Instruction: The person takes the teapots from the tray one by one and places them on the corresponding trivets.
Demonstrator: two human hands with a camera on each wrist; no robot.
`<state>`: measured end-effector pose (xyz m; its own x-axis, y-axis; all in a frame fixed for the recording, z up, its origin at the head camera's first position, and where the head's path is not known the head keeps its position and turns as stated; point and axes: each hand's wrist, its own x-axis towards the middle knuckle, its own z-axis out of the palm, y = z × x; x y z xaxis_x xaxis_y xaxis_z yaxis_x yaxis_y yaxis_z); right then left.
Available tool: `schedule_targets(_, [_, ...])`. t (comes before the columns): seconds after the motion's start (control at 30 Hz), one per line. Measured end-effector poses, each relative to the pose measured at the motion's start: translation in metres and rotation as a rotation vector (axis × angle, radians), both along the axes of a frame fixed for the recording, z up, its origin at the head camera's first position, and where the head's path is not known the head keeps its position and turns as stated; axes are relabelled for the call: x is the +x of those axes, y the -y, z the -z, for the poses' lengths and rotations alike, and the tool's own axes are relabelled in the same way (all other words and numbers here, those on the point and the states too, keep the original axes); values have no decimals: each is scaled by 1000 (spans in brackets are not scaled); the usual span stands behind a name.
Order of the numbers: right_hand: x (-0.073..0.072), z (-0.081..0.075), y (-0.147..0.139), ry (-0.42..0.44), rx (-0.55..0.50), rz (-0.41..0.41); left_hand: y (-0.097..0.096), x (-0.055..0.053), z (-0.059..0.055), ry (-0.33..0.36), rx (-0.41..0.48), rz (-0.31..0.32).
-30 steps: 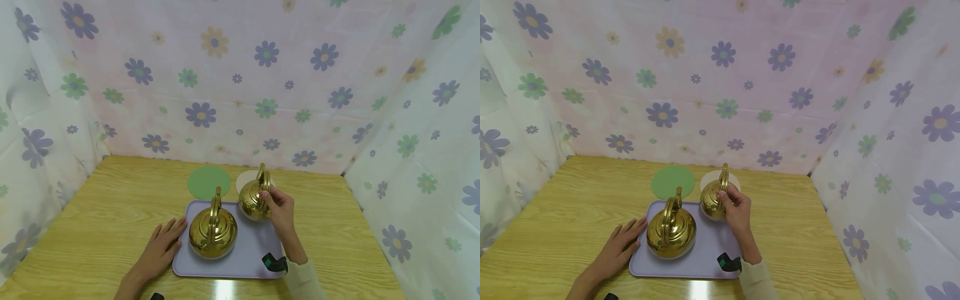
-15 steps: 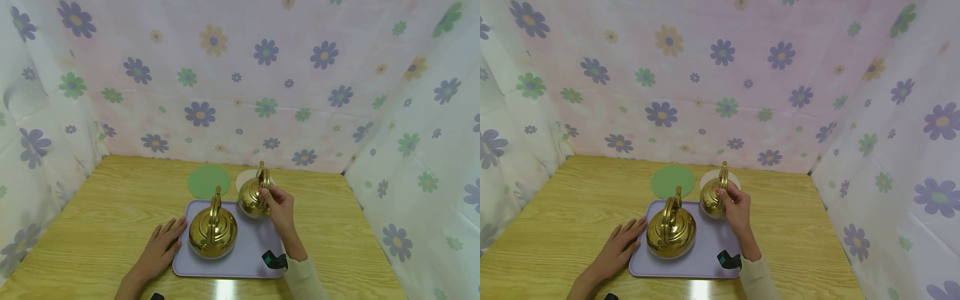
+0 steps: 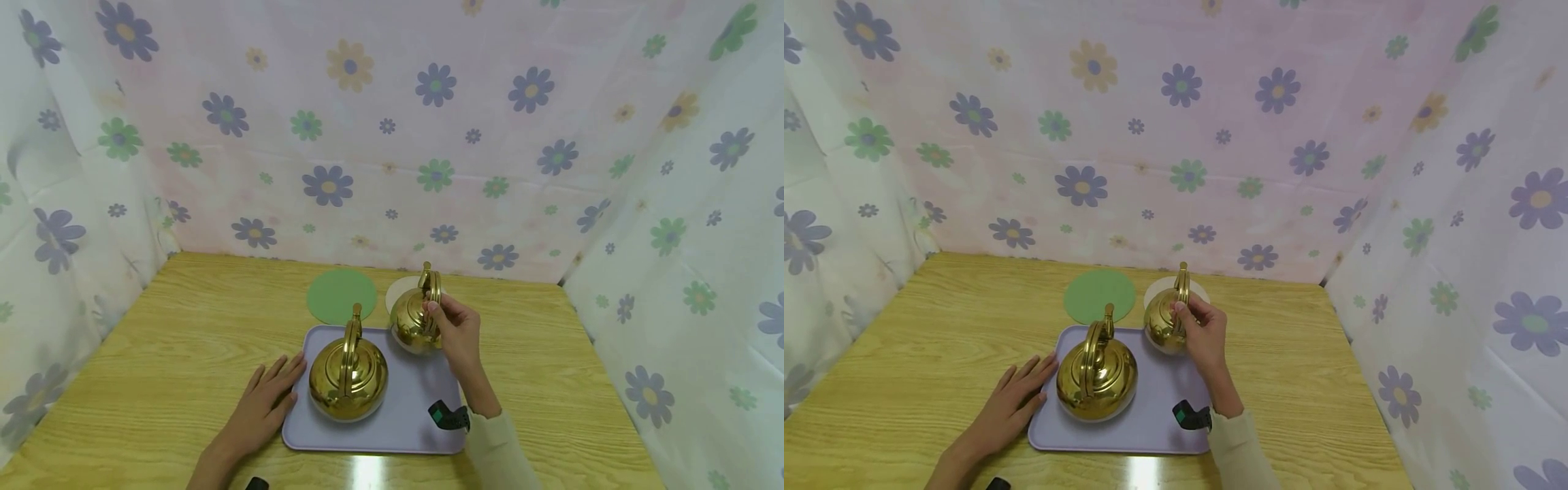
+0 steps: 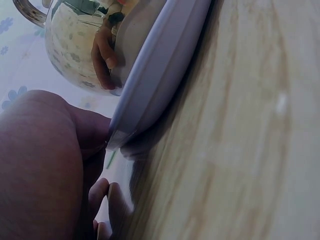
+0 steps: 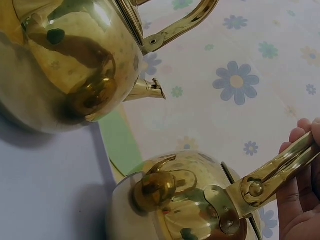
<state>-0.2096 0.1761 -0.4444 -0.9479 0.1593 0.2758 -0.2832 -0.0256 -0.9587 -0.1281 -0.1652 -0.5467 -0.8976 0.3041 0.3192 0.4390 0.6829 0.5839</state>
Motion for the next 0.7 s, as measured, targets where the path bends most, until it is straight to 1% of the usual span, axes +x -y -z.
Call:
schedule_targets(0.27, [-2, -1, 1, -3, -9, -14, 1, -1, 3, -16, -10, 2])
schedule_targets(0.43, [-4, -1, 1, 19, -15, -9, 1, -1, 3, -2, -2, 2])
schedule_targets(0.7, [-8, 0, 4, 10, -42, 2, 2, -1, 4, 8, -2, 0])
